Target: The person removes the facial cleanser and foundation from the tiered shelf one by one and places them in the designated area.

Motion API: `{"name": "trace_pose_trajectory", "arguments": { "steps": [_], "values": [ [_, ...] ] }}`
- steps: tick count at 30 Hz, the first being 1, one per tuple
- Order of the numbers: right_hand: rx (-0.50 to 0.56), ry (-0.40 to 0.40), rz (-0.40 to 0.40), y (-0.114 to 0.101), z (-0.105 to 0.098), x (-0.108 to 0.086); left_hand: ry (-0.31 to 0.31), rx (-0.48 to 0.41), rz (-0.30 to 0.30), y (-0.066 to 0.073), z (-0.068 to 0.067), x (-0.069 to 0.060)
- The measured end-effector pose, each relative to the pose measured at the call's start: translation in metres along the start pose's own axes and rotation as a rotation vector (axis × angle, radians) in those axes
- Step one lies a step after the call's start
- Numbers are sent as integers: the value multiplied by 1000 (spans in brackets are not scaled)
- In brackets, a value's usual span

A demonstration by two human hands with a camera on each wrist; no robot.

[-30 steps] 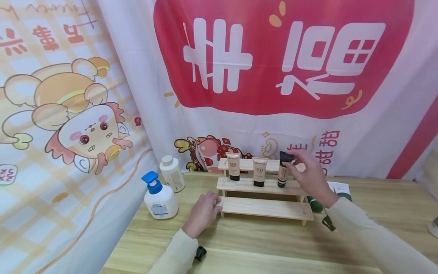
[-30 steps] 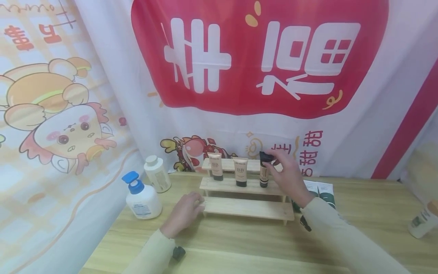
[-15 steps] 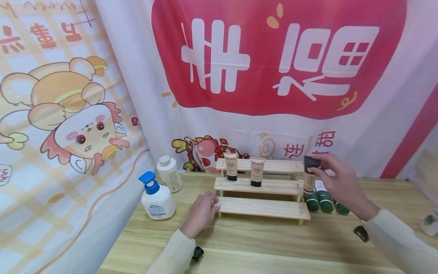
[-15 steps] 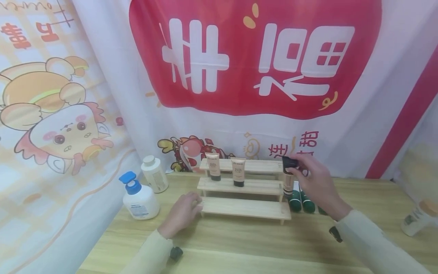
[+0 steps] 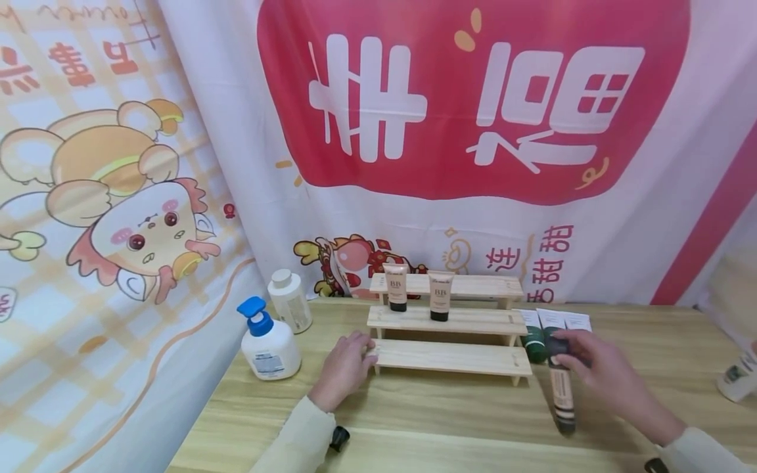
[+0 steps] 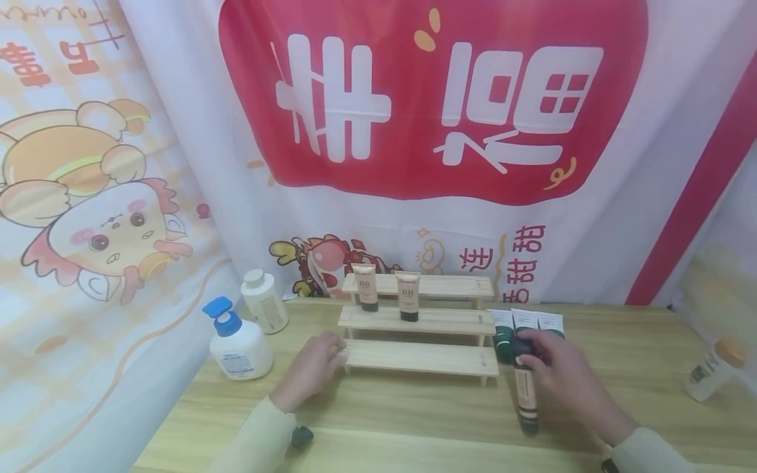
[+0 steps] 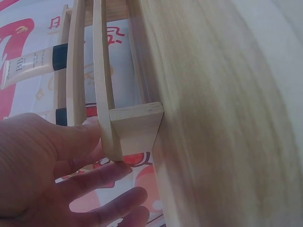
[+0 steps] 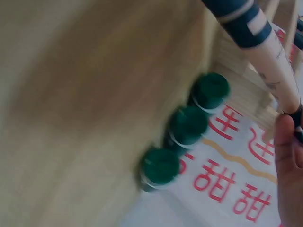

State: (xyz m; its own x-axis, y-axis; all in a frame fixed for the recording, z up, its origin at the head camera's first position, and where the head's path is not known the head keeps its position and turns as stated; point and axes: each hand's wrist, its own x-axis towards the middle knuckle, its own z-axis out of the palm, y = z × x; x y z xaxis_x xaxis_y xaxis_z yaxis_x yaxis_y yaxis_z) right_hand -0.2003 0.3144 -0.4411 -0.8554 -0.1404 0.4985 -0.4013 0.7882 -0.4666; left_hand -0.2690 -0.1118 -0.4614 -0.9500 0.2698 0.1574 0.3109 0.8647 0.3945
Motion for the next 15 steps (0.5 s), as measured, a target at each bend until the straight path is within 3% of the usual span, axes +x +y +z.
{"name": "trace_pose_trajectory", "arguments": {
  "steps": [8,15],
  "values": [
    [29,-259,196,16,21,-10,5,2,9,-1,0,0],
    [22,-361,268,23,32,-13,-7,-7,2,1,-1,-1]
  ]
}}
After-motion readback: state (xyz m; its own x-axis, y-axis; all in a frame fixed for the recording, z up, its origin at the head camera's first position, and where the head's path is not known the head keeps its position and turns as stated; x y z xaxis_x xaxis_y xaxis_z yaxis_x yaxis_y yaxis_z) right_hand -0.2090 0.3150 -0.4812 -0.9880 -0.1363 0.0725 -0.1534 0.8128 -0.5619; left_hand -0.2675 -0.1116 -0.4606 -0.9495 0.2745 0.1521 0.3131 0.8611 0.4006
